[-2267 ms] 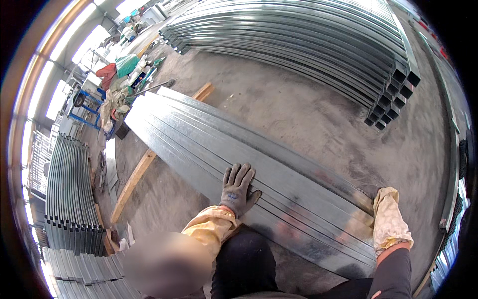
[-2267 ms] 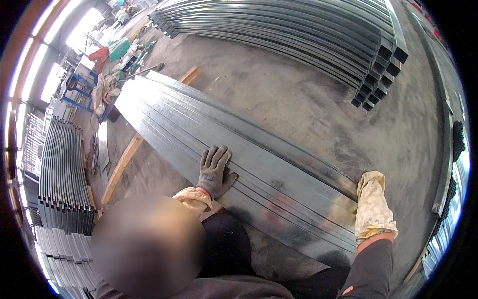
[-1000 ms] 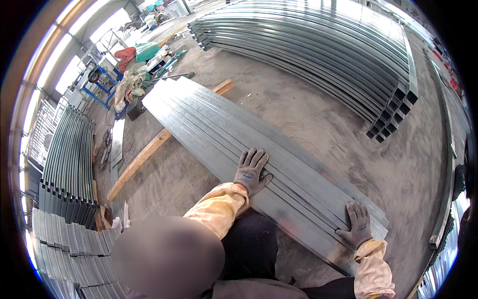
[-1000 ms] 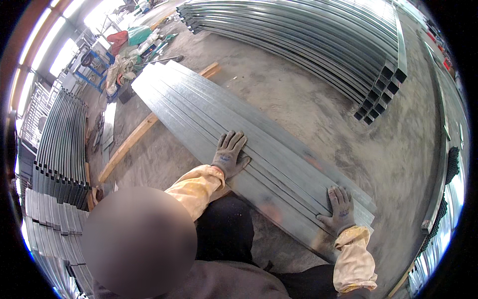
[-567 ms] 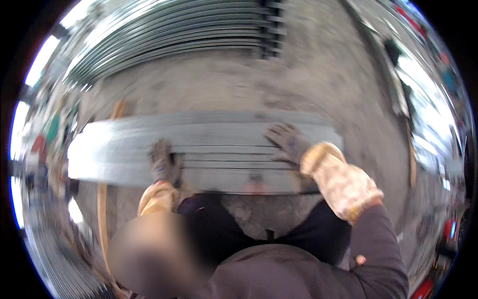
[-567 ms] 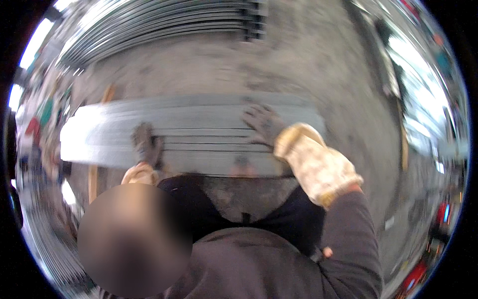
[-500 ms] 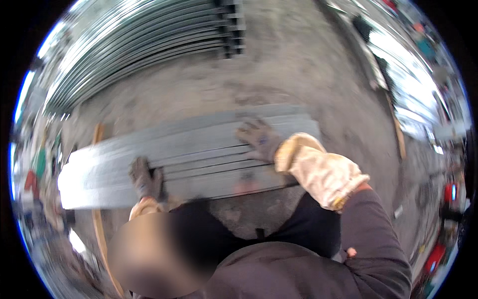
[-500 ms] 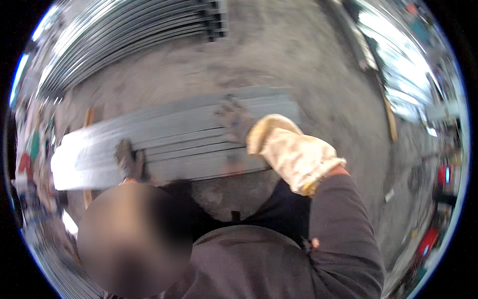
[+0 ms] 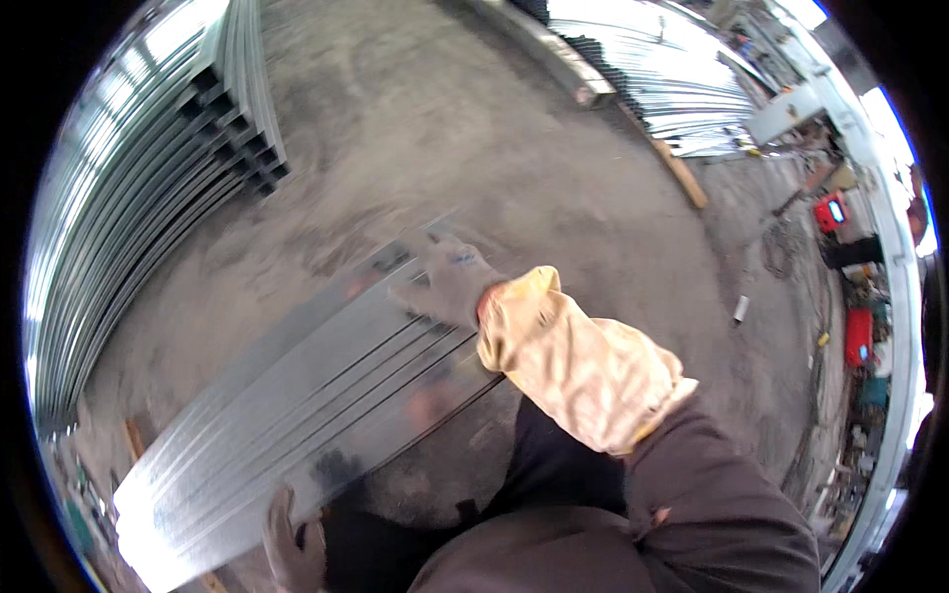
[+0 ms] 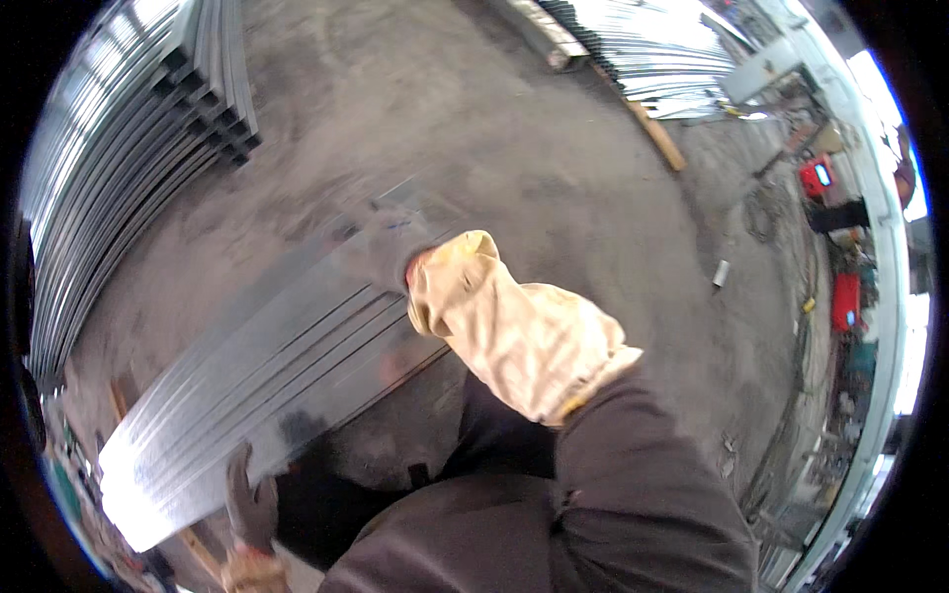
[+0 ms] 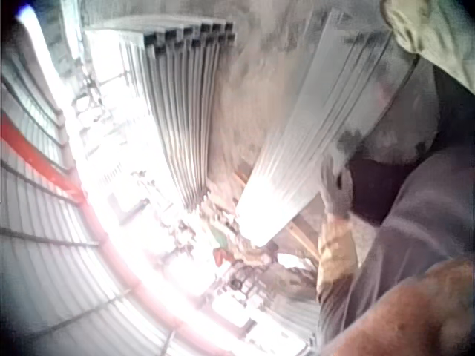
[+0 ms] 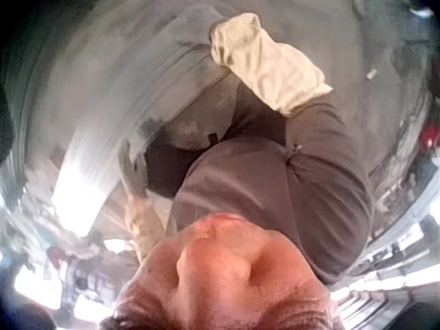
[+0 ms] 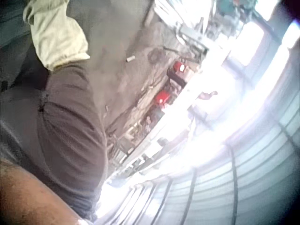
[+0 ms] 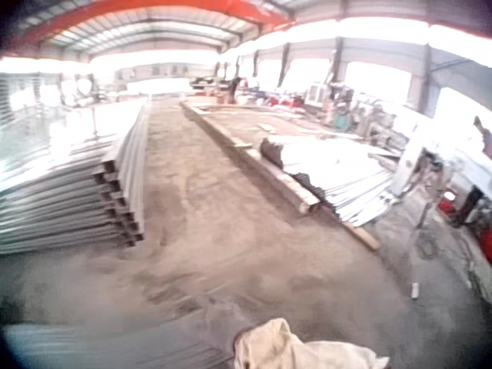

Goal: The person places long metal bars into a large metal frame structure, aligning them one by one. They repeatedly pick up bars from a nearby stack and insert them into the frame while another worker welds in the background.

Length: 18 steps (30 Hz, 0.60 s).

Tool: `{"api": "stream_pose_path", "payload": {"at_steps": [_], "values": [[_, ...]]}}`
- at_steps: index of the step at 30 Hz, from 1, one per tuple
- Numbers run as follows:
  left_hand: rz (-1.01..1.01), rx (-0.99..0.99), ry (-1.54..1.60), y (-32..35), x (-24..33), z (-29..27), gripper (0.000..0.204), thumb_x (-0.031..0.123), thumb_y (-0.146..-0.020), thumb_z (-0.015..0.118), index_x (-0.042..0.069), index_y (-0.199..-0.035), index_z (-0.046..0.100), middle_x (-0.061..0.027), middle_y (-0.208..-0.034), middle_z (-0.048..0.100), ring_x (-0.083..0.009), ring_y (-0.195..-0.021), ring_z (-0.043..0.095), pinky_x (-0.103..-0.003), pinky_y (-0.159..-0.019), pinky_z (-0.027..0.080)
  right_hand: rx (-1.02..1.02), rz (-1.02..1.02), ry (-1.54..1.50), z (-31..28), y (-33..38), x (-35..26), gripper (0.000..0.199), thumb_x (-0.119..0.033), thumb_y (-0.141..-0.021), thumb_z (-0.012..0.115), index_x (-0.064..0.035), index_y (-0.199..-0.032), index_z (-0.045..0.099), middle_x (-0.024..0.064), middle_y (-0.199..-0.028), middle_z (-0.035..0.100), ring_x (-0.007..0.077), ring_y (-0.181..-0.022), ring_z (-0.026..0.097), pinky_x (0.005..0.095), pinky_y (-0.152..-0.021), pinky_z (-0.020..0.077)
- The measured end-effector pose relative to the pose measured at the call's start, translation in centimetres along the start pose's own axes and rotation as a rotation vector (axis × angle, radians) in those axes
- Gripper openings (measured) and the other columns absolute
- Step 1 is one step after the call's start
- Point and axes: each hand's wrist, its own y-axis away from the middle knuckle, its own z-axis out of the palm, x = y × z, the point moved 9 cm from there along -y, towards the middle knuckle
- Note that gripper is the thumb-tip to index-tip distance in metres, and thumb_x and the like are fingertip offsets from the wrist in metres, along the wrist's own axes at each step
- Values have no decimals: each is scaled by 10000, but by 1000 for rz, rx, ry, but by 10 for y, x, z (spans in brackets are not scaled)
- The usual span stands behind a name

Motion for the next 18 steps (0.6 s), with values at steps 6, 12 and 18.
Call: {"api": "stream_pose_path", "payload": {"at_steps": [6, 12, 18], "values": [[328, -126, -267, 6, 92, -16, 401, 387, -907, 720, 43, -1113, 719, -220, -1088, 711, -423, -1036, 665, -508, -871, 528, 179, 328, -125, -9, 6, 118, 676, -413, -877, 737, -96, -1426, 505, 240, -1240, 672, 409, -1202, 634, 472, -1005, 496], [132, -378, -5, 38, 88, -43, 278, 273, -963, 617, 48, -1103, 700, -216, -1080, 679, -418, -999, 642, -520, -875, 519, 179, 639, -308, -32, 35, 94, 614, -422, -867, 732, -86, -1355, 568, 204, -1176, 697, 397, -1117, 664, 482, -938, 512], [73, -581, -75, 57, 84, -24, 320, 334, -965, 599, 72, -1118, 701, -212, -1102, 685, -426, -1025, 648, -520, -864, 535, 246, 750, -356, -67, 178, 48, 489, -383, -874, 713, -100, -1265, 635, 176, -1044, 717, 353, -1009, 695, 480, -865, 529]]}}
